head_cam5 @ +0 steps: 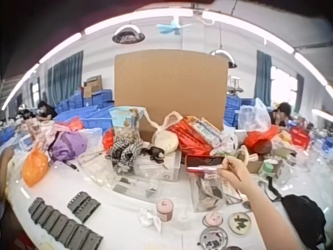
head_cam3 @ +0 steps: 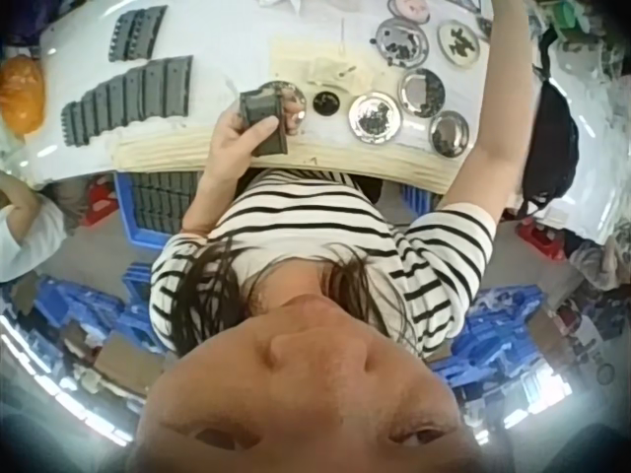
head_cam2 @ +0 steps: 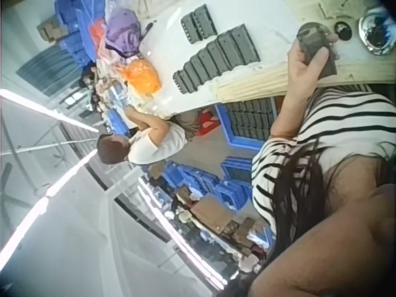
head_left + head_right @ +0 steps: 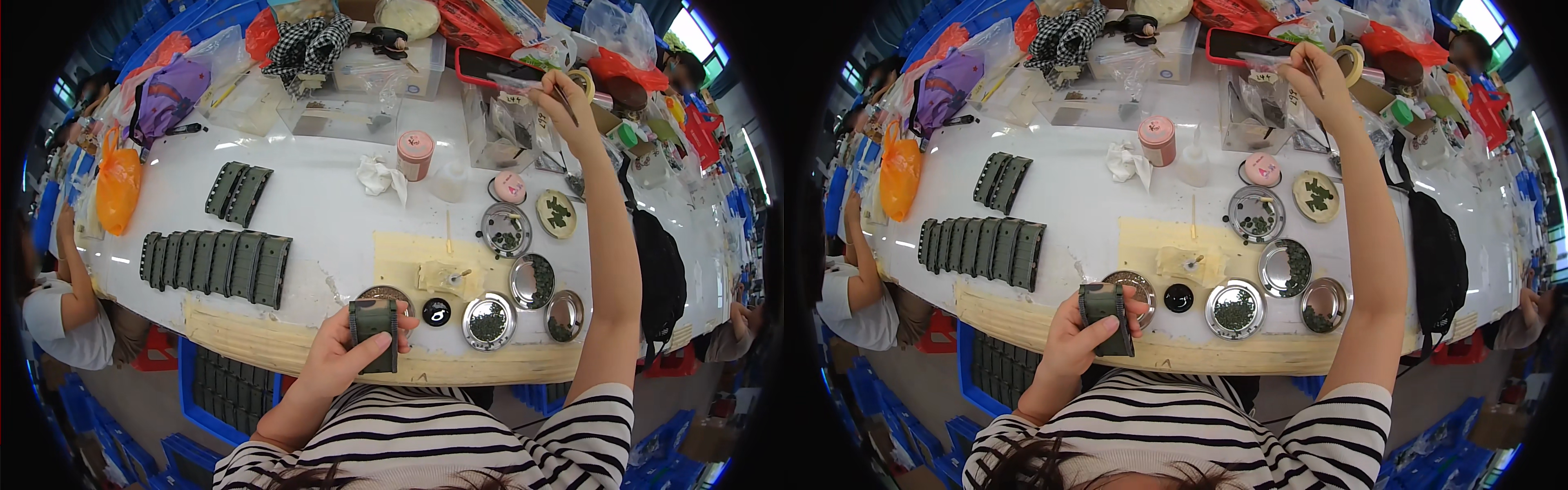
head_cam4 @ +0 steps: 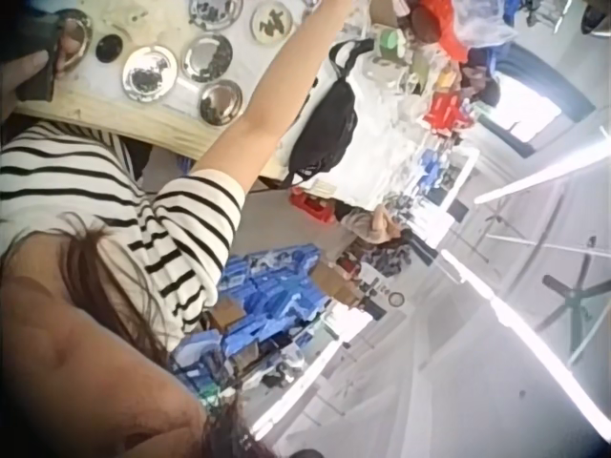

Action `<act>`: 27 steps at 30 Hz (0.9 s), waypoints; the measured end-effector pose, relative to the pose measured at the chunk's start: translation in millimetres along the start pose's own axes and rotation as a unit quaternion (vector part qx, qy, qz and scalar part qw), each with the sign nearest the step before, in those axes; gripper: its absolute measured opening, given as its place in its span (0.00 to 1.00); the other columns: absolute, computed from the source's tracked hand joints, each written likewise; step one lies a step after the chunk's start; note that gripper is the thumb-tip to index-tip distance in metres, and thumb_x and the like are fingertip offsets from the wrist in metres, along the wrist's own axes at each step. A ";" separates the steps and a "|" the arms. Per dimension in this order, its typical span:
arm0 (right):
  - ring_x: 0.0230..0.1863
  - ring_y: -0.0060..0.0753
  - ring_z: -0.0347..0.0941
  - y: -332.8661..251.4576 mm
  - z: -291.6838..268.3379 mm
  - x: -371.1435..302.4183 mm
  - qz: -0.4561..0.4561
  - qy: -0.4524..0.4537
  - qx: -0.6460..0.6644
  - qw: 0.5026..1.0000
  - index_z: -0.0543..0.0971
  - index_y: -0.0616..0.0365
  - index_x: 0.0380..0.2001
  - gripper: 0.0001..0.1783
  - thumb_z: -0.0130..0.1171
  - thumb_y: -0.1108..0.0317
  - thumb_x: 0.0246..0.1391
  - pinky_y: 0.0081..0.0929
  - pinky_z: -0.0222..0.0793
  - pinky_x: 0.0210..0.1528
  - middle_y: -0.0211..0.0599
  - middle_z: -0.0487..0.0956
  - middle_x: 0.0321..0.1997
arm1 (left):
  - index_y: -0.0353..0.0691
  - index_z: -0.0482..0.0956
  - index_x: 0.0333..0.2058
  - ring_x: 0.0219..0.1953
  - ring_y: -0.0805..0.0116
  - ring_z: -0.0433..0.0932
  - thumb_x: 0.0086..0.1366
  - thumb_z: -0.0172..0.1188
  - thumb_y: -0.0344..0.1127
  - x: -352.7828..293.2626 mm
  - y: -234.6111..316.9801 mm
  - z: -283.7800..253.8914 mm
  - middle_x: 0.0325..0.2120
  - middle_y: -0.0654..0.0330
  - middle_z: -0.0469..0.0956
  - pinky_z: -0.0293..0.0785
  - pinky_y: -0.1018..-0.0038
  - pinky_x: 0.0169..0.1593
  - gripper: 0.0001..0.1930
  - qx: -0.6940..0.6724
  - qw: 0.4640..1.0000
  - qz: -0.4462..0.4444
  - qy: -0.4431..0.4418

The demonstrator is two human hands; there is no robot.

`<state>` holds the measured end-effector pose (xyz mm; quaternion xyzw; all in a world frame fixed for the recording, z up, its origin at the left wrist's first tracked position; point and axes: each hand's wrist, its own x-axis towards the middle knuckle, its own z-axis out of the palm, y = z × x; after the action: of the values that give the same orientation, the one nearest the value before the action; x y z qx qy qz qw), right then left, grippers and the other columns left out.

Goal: Assembling small green plastic components and metallic pins at a factory workbench.

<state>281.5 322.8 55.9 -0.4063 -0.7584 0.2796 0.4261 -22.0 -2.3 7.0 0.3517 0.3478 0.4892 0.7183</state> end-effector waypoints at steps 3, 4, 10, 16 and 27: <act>0.33 0.13 0.65 3.6 -0.8 0.8 0.065 0.042 0.166 0.983 0.65 0.51 0.25 0.12 0.60 0.74 0.51 0.14 0.60 0.38 0.21 0.70 0.27 | 0.31 0.67 0.55 0.41 0.71 0.77 0.66 0.50 0.25 0.1 0.5 1.8 0.47 0.51 0.77 0.75 0.71 0.49 0.18 -0.002 1.000 0.001 -0.001; 0.34 0.14 0.67 9.6 -5.2 2.6 0.071 0.042 0.217 0.973 0.65 0.50 0.25 0.12 0.60 0.74 0.52 0.14 0.62 0.39 0.22 0.71 0.29 | 0.31 0.67 0.55 0.41 0.71 0.77 0.66 0.50 0.25 0.4 0.5 2.6 0.47 0.51 0.77 0.75 0.71 0.49 0.18 -0.004 1.000 0.001 -0.004; 0.32 0.18 0.72 15.1 -4.8 10.7 0.077 0.058 0.382 0.919 0.68 0.50 0.27 0.11 0.60 0.75 0.54 0.17 0.68 0.39 0.24 0.74 0.31 | 0.31 0.67 0.55 0.41 0.71 0.77 0.67 0.50 0.26 -1.4 -0.2 1.3 0.47 0.51 0.77 0.75 0.72 0.48 0.18 -0.002 1.000 0.002 -0.002; 0.32 0.23 0.74 16.4 3.0 16.1 0.064 0.087 0.419 0.901 0.68 0.52 0.27 0.09 0.57 0.78 0.55 0.20 0.70 0.37 0.29 0.76 0.30 | 0.31 0.67 0.55 0.41 0.71 0.77 0.66 0.50 0.26 -1.9 -1.4 -0.6 0.47 0.51 0.77 0.75 0.72 0.49 0.18 -0.009 1.000 0.000 -0.001; 0.33 0.19 0.69 12.3 24.2 25.4 0.070 0.086 0.351 0.930 0.70 0.53 0.29 0.07 0.57 0.75 0.53 0.17 0.64 0.37 0.25 0.73 0.30 | 0.29 0.68 0.53 0.39 0.67 0.78 0.64 0.53 0.27 -4.3 3.1 2.8 0.44 0.47 0.78 0.76 0.69 0.46 0.18 -0.008 0.999 0.000 0.039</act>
<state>257.1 348.9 45.5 -0.3057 -0.5415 0.5211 0.5846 -22.3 -6.0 11.7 0.3267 0.3714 0.5051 0.7072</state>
